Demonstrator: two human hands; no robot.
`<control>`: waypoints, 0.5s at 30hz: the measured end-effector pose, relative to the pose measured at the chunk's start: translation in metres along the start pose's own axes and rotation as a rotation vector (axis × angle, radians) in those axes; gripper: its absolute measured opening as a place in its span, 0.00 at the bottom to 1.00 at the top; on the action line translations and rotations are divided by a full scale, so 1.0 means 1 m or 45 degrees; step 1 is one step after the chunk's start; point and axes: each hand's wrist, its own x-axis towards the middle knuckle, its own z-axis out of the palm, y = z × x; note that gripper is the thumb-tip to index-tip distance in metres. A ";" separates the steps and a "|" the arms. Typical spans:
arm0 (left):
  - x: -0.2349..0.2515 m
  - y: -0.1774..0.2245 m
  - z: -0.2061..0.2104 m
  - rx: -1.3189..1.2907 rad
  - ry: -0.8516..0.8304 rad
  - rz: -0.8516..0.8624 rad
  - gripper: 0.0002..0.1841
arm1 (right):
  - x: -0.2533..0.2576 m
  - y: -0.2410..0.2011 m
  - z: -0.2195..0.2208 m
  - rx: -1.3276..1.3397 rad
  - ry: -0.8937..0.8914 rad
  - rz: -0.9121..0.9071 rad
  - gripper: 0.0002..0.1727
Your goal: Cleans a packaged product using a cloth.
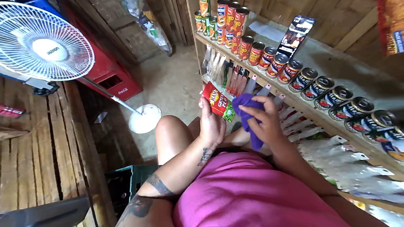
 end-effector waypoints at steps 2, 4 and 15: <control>-0.001 -0.004 0.000 -0.029 -0.061 0.007 0.35 | -0.003 -0.006 0.008 0.028 -0.116 -0.065 0.17; 0.000 -0.005 0.000 -0.063 -0.103 0.021 0.35 | -0.005 -0.002 0.015 0.053 -0.179 -0.093 0.19; -0.002 -0.002 -0.001 -0.021 -0.120 -0.028 0.34 | -0.001 0.000 0.006 0.092 -0.156 -0.126 0.17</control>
